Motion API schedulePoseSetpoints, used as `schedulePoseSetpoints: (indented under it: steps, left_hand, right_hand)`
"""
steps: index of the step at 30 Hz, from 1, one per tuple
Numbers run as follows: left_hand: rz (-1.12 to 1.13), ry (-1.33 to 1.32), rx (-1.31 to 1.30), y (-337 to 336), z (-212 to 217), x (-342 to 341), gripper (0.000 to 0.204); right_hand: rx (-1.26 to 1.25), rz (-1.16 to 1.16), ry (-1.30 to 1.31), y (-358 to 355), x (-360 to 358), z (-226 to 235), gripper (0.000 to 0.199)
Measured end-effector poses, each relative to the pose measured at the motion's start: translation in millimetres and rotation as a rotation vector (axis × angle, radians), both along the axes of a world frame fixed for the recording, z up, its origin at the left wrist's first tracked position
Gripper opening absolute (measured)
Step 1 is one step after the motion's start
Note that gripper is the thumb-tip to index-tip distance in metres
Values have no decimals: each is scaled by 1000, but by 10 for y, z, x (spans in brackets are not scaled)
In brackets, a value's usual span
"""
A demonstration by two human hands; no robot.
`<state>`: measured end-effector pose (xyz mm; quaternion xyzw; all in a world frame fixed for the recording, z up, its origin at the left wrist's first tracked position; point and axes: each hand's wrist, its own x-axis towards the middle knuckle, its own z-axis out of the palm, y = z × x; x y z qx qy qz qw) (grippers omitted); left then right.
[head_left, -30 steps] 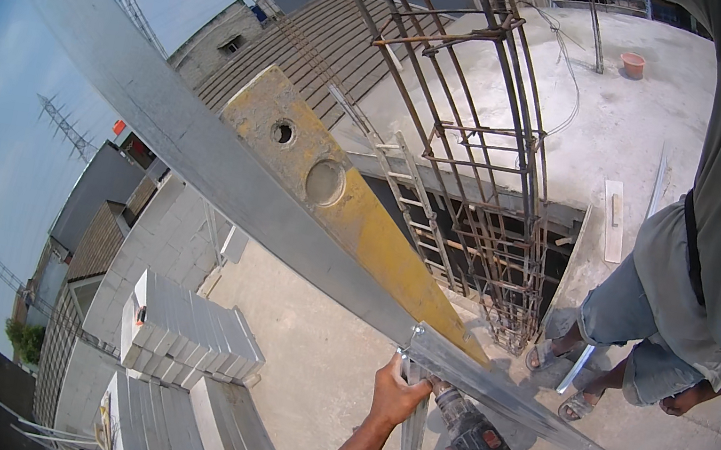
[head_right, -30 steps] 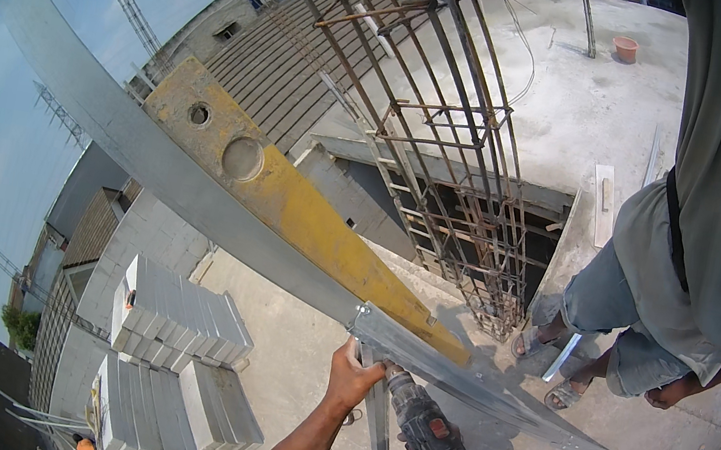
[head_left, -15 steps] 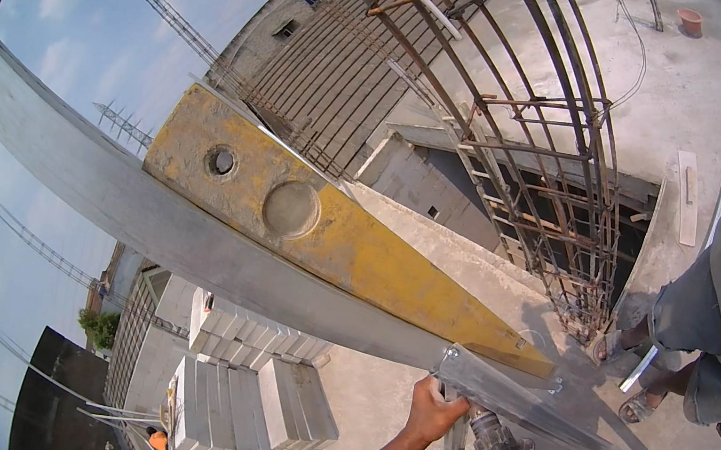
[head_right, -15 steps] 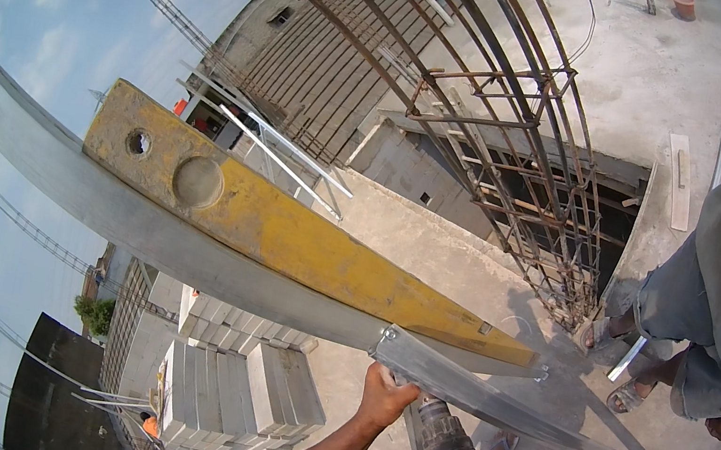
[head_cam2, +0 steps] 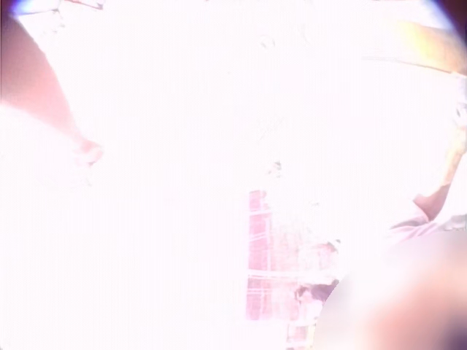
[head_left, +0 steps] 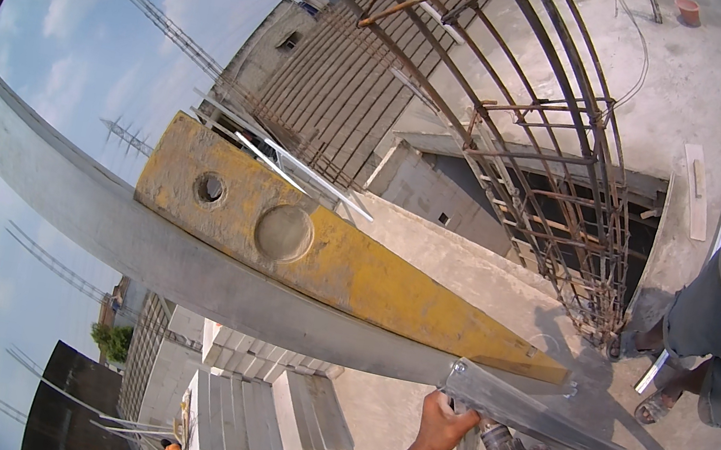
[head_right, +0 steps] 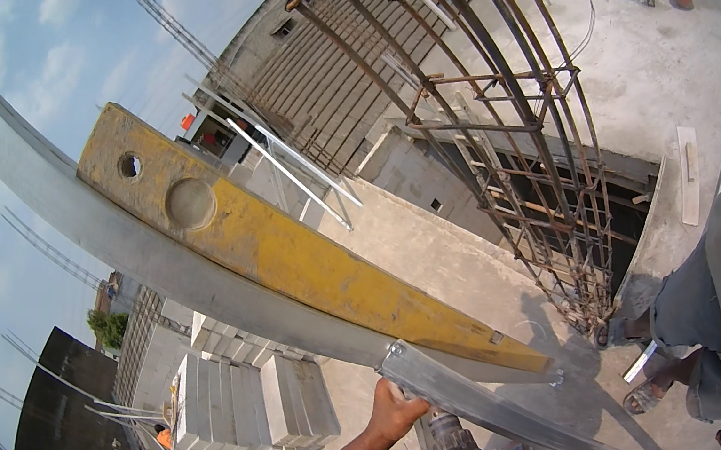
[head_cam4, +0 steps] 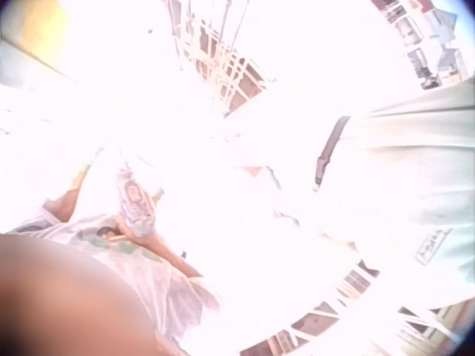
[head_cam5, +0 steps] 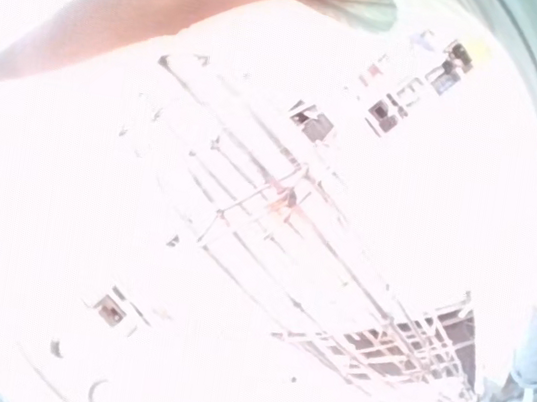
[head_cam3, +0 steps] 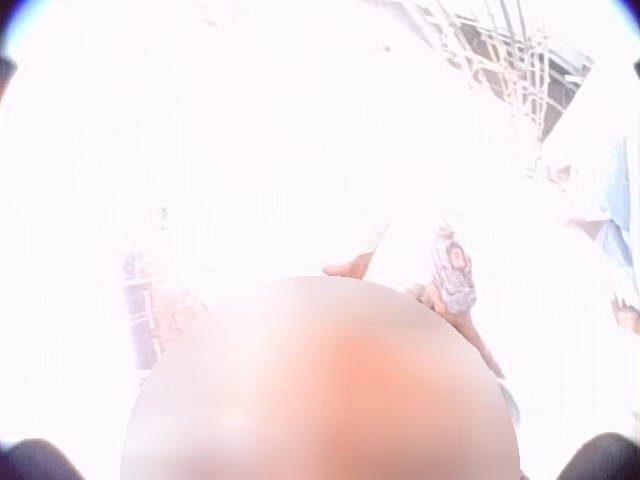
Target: The person uses a cordless drill to fasten screws into a metal frame while another person holds a spirit level against it. The person repeatedly positions the drill, drives screws, and repositions the frame as needed.
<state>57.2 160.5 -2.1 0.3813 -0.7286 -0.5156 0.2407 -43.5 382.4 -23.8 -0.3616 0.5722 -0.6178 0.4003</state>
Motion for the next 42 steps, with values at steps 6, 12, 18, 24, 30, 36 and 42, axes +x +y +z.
schedulePoseSetpoints:
  steps: [6, 12, 18, 24, 30, 36, 42]
  left_hand:
    - [-1, -28, -14, -16, 7, 5, 19]
    - [11, -20, 12, -5, 37, -12, 18]
    - [109, -40, -36, 74, 117, -90, 17]
    - [116, -33, -8, 78, 131, -89, 18]
    - [64, -147, 51, 2, 80, 18, 37]
    - [13, -180, 107, -36, 99, 36, 43]
    - [27, -144, 71, -20, 155, -11, 36]
  right_hand:
    - [-12, -1, 13, 14, 10, -25, 54]
    - [-24, 12, 26, -24, -25, -75, 54]
    - [-42, 45, 29, -87, -97, -130, 55]
    - [-53, 70, 41, -150, -127, -168, 55]
    - [-60, 79, 39, -163, -127, -199, 56]
    - [-60, 67, 40, -151, -104, -201, 56]
    - [-64, 52, 42, -131, -79, -199, 57]
